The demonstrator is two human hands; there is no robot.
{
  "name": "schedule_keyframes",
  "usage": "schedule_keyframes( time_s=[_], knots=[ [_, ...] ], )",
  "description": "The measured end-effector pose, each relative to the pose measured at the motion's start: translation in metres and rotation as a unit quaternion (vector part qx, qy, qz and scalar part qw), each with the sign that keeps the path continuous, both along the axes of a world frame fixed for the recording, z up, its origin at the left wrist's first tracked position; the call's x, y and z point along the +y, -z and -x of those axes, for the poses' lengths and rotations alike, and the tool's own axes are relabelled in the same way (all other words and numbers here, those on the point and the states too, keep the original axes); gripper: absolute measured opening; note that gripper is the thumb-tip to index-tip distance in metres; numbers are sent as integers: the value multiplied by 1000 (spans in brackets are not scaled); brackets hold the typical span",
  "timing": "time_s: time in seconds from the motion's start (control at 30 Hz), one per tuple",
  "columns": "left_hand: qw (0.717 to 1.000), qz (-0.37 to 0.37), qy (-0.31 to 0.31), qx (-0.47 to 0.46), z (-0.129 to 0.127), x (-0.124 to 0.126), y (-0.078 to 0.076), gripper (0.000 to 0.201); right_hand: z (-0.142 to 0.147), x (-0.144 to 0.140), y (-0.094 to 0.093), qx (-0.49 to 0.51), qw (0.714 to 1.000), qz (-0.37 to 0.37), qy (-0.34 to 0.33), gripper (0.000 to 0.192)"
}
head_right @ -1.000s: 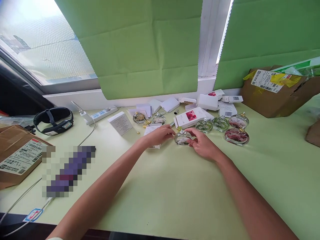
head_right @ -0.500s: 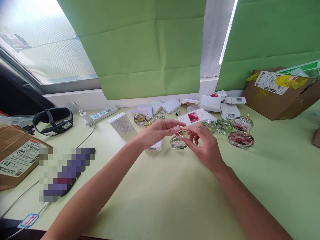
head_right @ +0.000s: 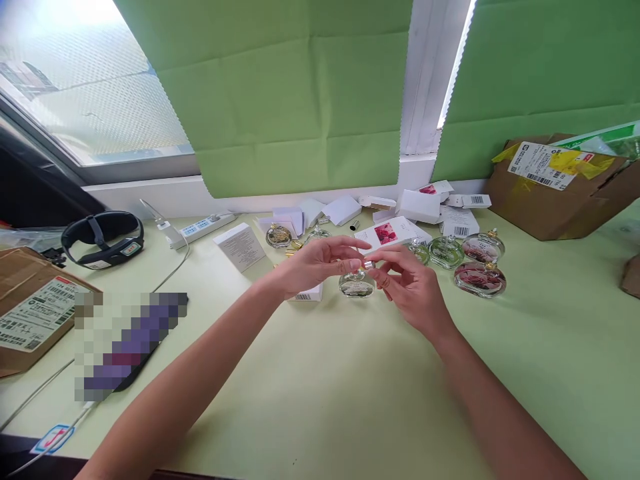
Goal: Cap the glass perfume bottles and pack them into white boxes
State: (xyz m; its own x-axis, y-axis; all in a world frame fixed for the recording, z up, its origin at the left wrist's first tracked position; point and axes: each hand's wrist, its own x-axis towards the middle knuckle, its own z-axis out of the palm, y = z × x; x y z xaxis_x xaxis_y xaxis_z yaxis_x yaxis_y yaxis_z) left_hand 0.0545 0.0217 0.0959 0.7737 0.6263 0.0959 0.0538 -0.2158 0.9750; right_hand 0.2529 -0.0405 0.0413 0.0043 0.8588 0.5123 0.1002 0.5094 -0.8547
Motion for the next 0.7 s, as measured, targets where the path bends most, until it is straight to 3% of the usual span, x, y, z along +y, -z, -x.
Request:
schedule_keyframes(
  time_s=[0.23,0.5,0.7],
  knots=[
    [997,-73,-3,8,-2,-6,-4,41,1,-2,0,-21,1000,-6,10,16],
    [971,-217,-91,35,-1,-7,-8,39,-1,-1,0,18,999,28,2,20],
    [961,-259,-75,58,-2,-11,-11,40,2,-6,-2,-11,999,43,22,19]
  ],
)
